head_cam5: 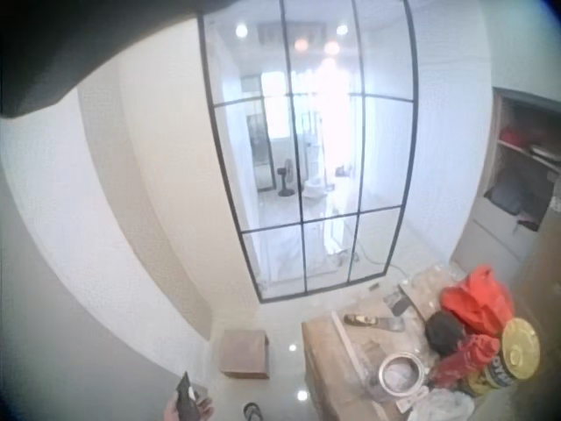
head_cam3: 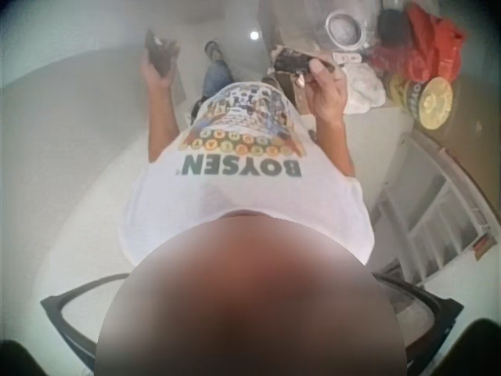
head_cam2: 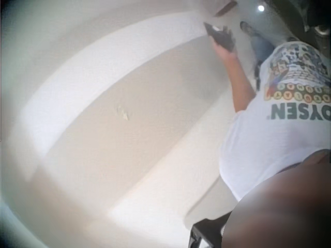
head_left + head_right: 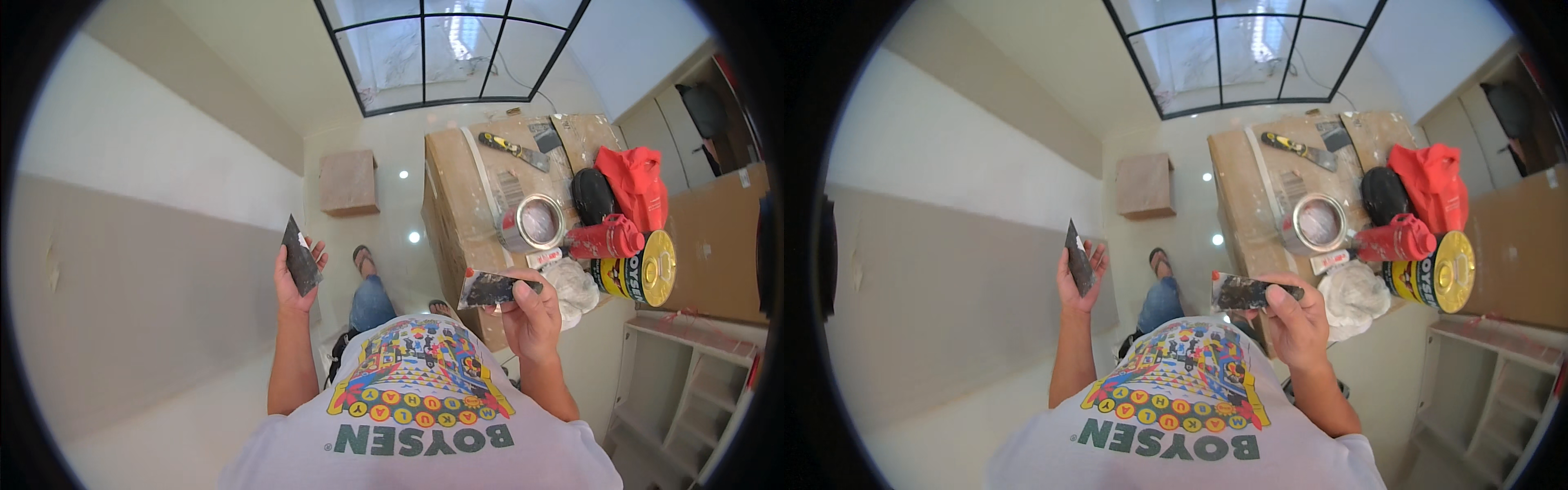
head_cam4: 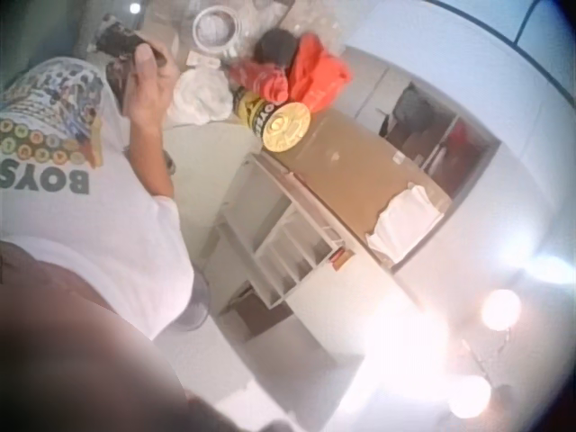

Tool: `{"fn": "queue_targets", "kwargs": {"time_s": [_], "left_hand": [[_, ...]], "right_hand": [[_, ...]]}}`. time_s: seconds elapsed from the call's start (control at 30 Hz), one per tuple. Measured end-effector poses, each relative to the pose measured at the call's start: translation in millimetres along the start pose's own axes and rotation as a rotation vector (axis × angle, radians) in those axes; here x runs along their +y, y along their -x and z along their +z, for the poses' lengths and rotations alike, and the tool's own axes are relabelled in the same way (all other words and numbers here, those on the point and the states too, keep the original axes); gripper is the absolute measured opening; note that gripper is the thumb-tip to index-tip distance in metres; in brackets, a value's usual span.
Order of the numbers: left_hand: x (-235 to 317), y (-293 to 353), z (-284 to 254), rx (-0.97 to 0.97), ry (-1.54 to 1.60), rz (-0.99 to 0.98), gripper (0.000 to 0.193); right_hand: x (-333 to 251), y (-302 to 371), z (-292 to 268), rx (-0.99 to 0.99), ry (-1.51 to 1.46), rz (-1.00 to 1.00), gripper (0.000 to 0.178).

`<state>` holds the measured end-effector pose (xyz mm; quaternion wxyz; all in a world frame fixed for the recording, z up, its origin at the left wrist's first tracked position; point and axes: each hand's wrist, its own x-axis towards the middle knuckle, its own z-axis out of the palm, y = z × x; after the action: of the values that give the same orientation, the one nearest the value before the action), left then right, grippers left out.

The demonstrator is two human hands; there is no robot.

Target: The person scoops filler from a container onto a hawk and uses a putty knife to apply it to a vertical wall edge. They repeatedly transfer filler and smooth the wall surface while sitting on the floor.

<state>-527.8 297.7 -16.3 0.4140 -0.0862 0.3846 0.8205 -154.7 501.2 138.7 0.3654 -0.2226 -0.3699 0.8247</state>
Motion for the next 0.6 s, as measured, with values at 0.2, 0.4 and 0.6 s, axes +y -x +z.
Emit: {"fn": "queue_targets", "kwargs": {"time_s": [0.2, 0.4, 0.6], "left_hand": [[86, -118, -3, -0.071, -0.03, -0.077, 0.046], [177, -188, -27, -0.087, -0.119, -0.085, 0.046], [215, -253, -13, -0.186, -0.079, -0.102, 0.042]], "right_hand": [[57, -107, 85, 0.172, 0.081, 0.003, 0.027], [107, -181, 146, 0.256, 0.095, 0.066, 0.027], [127, -242, 169, 0.328, 0.123, 0.07, 0.027]]}}
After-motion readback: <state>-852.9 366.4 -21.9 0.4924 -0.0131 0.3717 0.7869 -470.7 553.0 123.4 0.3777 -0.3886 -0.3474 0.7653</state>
